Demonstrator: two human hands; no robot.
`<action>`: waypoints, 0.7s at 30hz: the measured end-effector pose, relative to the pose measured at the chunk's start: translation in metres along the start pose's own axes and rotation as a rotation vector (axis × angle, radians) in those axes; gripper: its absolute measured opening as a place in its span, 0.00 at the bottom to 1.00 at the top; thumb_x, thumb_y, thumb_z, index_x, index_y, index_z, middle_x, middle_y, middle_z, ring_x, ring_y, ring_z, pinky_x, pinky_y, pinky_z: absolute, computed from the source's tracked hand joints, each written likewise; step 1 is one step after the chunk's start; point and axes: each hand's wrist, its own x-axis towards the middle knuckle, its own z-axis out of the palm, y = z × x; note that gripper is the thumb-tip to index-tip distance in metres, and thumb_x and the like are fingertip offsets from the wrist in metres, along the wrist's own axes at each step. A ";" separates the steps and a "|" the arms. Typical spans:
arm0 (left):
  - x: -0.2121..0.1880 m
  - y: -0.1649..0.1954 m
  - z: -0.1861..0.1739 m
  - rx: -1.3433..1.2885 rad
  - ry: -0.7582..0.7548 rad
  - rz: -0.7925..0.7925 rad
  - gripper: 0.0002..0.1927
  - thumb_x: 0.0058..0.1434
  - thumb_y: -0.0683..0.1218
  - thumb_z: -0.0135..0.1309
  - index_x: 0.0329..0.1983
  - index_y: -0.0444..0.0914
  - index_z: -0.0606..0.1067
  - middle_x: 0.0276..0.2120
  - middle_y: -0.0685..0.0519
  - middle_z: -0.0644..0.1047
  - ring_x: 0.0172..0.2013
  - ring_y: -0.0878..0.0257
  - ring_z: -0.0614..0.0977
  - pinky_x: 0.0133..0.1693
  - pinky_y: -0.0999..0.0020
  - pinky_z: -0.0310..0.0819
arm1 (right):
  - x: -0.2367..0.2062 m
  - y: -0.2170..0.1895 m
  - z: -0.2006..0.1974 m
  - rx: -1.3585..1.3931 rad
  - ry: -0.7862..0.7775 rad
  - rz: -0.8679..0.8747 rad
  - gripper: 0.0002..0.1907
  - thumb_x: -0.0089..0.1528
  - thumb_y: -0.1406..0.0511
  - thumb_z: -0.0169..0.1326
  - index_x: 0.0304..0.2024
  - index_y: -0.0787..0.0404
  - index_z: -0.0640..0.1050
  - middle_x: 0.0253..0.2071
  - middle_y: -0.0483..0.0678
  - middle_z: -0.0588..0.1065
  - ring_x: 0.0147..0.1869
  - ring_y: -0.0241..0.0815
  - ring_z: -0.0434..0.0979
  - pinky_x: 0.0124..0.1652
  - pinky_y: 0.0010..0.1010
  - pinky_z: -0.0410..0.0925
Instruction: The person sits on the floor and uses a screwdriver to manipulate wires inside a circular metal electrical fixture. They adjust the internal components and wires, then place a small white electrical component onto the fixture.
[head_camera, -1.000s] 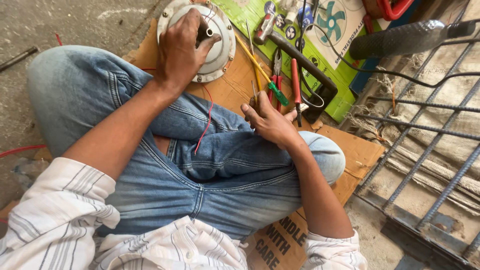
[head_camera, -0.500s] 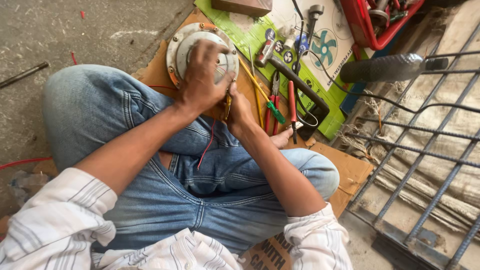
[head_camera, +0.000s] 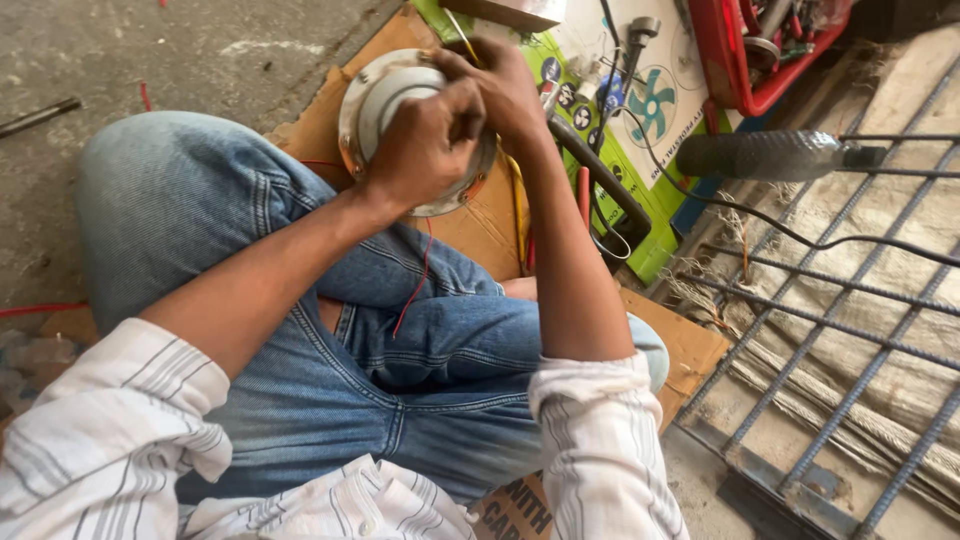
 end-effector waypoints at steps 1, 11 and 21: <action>0.002 0.002 0.000 0.012 0.029 -0.013 0.05 0.62 0.34 0.53 0.35 0.36 0.70 0.25 0.47 0.76 0.27 0.57 0.82 0.31 0.62 0.73 | 0.004 -0.007 -0.001 -0.093 -0.030 -0.080 0.26 0.64 0.55 0.63 0.54 0.70 0.82 0.45 0.53 0.85 0.42 0.39 0.83 0.43 0.29 0.76; 0.010 -0.003 -0.025 0.148 0.279 -0.016 0.05 0.63 0.33 0.51 0.39 0.33 0.68 0.27 0.43 0.73 0.29 0.50 0.79 0.34 0.58 0.71 | -0.162 0.042 0.092 0.649 0.078 0.388 0.18 0.60 0.62 0.58 0.47 0.60 0.67 0.35 0.49 0.77 0.31 0.34 0.75 0.23 0.22 0.59; 0.015 -0.008 -0.035 0.244 0.406 0.081 0.02 0.66 0.31 0.49 0.40 0.29 0.71 0.32 0.39 0.77 0.34 0.45 0.81 0.36 0.57 0.72 | -0.150 0.043 0.073 0.868 0.232 0.469 0.13 0.62 0.64 0.59 0.41 0.54 0.66 0.35 0.45 0.72 0.36 0.36 0.75 0.22 0.23 0.58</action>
